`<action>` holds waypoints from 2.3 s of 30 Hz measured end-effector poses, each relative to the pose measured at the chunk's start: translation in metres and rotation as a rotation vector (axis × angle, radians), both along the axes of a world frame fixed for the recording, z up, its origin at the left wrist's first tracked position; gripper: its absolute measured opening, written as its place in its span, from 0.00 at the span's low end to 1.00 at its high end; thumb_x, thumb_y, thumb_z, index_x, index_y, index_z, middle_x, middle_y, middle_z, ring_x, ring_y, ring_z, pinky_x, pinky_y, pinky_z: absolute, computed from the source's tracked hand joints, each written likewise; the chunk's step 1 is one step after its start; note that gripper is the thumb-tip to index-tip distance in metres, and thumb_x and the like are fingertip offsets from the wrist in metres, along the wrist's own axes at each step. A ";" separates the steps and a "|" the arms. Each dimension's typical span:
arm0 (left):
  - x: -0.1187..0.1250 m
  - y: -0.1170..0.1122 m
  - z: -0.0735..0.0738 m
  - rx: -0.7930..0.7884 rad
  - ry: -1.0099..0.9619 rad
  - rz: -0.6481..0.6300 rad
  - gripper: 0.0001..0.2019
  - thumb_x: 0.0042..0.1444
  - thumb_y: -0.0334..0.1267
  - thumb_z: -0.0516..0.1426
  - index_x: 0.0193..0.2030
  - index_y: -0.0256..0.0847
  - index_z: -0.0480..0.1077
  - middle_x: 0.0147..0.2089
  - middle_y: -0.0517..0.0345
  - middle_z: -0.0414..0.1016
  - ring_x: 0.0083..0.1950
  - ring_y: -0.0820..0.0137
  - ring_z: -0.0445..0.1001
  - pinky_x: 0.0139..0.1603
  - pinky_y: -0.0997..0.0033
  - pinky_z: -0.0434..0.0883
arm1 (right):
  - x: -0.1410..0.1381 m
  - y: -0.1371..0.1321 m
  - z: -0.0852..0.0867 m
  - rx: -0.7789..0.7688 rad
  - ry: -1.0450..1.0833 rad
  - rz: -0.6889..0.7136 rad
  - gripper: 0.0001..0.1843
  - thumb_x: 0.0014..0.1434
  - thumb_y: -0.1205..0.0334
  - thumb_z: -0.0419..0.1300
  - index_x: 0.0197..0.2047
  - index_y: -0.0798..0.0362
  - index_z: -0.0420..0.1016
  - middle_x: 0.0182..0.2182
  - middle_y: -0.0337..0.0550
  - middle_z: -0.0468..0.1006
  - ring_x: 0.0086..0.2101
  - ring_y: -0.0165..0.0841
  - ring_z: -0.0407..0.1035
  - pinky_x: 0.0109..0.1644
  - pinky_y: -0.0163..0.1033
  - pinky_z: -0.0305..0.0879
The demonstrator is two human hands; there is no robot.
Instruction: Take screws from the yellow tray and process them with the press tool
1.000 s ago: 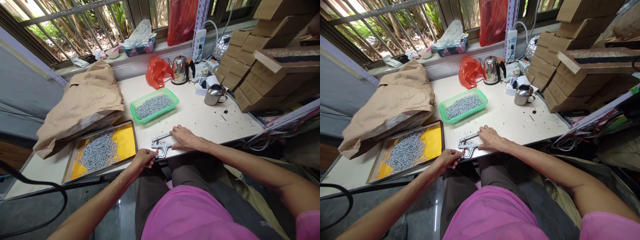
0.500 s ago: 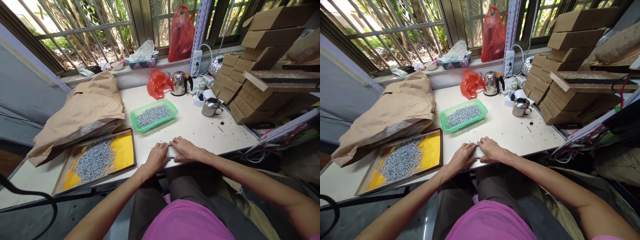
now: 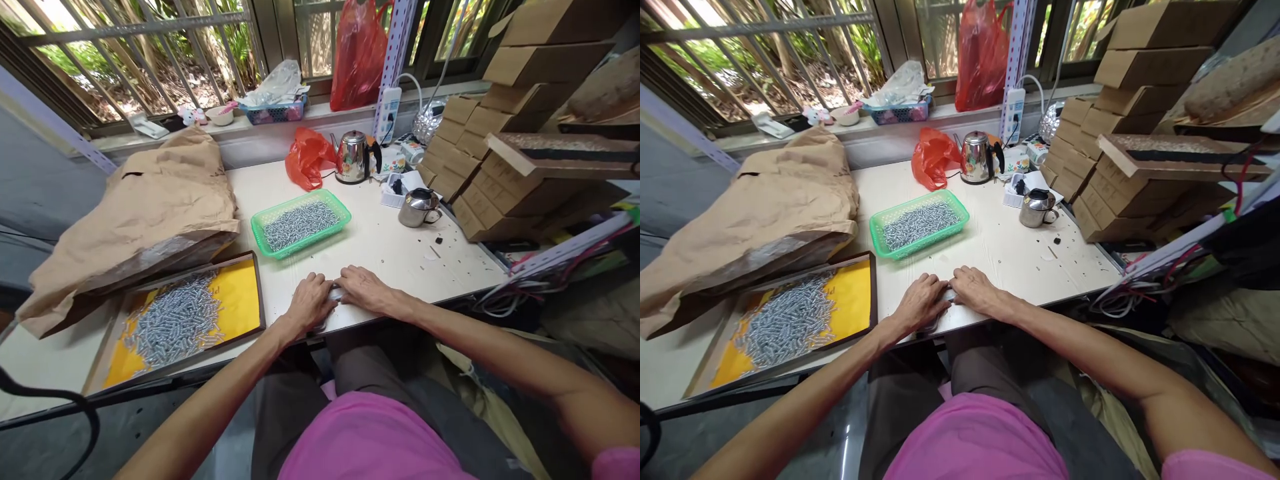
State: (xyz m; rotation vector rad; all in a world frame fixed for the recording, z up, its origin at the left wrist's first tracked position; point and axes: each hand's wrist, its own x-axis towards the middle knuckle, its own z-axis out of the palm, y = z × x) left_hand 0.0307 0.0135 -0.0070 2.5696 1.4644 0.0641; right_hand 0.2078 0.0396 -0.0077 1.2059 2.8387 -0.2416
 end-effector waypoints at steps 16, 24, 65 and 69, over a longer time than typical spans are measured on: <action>0.012 -0.031 -0.020 0.119 -0.132 0.240 0.18 0.59 0.34 0.54 0.56 0.35 0.65 0.60 0.41 0.65 0.60 0.55 0.64 0.57 0.54 0.65 | 0.015 0.030 -0.001 -0.128 0.199 0.174 0.28 0.58 0.52 0.63 0.58 0.57 0.67 0.49 0.54 0.70 0.48 0.42 0.65 0.52 0.44 0.63; 0.040 -0.076 -0.043 0.165 -0.318 0.136 0.20 0.65 0.43 0.49 0.60 0.36 0.61 0.63 0.41 0.64 0.67 0.53 0.59 0.66 0.46 0.57 | 0.001 0.050 -0.009 -0.004 0.135 0.014 0.10 0.63 0.62 0.55 0.43 0.56 0.76 0.40 0.49 0.74 0.44 0.38 0.66 0.48 0.39 0.60; -0.191 -0.069 0.010 0.150 0.253 0.574 0.13 0.61 0.31 0.51 0.34 0.38 0.77 0.38 0.47 0.73 0.45 0.59 0.65 0.41 0.65 0.65 | -0.054 0.064 0.035 0.239 0.618 0.040 0.16 0.65 0.61 0.51 0.52 0.55 0.72 0.43 0.51 0.73 0.40 0.39 0.71 0.42 0.45 0.70; -0.190 -0.058 0.007 0.117 0.319 0.524 0.13 0.61 0.31 0.50 0.35 0.35 0.76 0.40 0.44 0.73 0.46 0.58 0.66 0.40 0.64 0.65 | -0.032 0.014 0.015 0.075 0.516 0.134 0.14 0.66 0.61 0.49 0.47 0.53 0.74 0.40 0.47 0.74 0.36 0.35 0.72 0.40 0.42 0.71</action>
